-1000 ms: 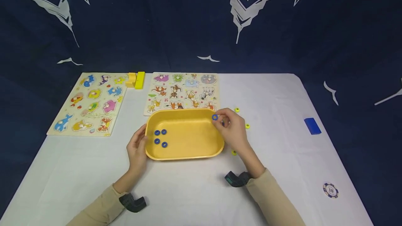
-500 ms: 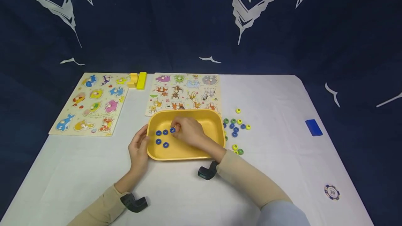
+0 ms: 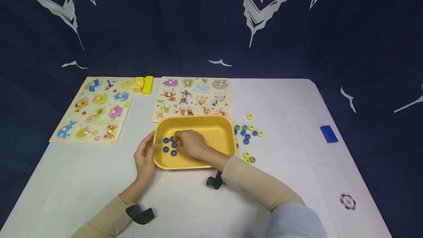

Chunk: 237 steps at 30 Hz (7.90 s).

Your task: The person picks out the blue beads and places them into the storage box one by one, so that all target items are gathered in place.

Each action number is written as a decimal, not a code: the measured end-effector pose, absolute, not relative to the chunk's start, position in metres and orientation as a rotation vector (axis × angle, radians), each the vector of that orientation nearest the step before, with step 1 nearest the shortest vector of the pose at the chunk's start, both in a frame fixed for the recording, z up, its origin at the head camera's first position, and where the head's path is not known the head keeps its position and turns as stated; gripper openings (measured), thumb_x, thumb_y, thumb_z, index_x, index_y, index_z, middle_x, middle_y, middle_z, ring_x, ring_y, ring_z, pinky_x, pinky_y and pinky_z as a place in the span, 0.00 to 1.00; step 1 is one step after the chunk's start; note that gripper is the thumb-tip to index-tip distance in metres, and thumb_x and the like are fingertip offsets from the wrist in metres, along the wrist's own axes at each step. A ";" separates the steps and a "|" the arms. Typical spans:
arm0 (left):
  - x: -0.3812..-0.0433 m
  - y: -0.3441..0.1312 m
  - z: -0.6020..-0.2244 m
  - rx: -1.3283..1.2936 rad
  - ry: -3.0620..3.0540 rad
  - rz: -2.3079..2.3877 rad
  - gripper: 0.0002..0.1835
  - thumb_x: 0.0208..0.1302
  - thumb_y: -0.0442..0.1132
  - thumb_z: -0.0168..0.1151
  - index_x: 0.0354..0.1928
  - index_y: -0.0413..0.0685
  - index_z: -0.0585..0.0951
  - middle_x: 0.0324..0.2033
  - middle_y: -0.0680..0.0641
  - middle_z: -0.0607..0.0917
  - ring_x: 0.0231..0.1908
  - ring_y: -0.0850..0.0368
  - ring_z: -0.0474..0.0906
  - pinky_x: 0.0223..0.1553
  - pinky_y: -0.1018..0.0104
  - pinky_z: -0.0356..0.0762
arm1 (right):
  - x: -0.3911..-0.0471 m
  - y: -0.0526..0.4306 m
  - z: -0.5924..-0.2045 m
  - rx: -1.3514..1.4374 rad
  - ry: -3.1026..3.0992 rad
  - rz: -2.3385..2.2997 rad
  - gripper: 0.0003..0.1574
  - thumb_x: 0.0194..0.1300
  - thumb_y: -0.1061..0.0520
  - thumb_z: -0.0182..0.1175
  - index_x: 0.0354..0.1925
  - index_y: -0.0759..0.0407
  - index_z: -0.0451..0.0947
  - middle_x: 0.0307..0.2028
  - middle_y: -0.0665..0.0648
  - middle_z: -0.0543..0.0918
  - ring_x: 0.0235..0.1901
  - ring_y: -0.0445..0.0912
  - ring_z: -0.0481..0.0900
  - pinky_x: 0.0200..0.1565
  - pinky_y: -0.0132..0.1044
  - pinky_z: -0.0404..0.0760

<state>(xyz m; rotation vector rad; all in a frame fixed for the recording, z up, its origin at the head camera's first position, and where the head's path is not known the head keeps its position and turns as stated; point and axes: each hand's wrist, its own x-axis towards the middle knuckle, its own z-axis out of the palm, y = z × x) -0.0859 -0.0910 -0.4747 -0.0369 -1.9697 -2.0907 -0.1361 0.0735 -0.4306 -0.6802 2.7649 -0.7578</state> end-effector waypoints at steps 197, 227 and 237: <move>-0.085 -0.092 -0.475 -0.083 -1.984 -2.037 0.22 0.61 0.28 0.47 0.58 0.45 0.68 0.55 0.44 0.72 0.55 0.50 0.69 0.54 0.68 0.73 | -0.107 0.252 -0.446 -0.116 3.379 -1.338 0.17 0.52 0.50 0.63 0.43 0.48 0.79 0.20 0.43 0.75 0.16 0.37 0.63 0.11 0.27 0.62; -0.081 -0.088 -0.460 -0.074 -2.011 -2.017 0.22 0.60 0.24 0.45 0.57 0.35 0.67 0.54 0.39 0.71 0.54 0.45 0.68 0.55 0.65 0.72 | -0.102 0.261 -0.460 0.154 3.444 -1.196 0.13 0.54 0.51 0.62 0.40 0.52 0.79 0.20 0.47 0.74 0.17 0.37 0.64 0.13 0.28 0.62; -0.088 -0.092 -0.479 -0.049 -1.977 -2.031 0.21 0.60 0.27 0.47 0.57 0.43 0.69 0.54 0.44 0.73 0.53 0.51 0.70 0.54 0.71 0.73 | -0.111 0.176 -0.394 -0.688 3.128 -1.232 0.10 0.54 0.55 0.62 0.37 0.53 0.79 0.26 0.46 0.77 0.21 0.37 0.67 0.19 0.25 0.69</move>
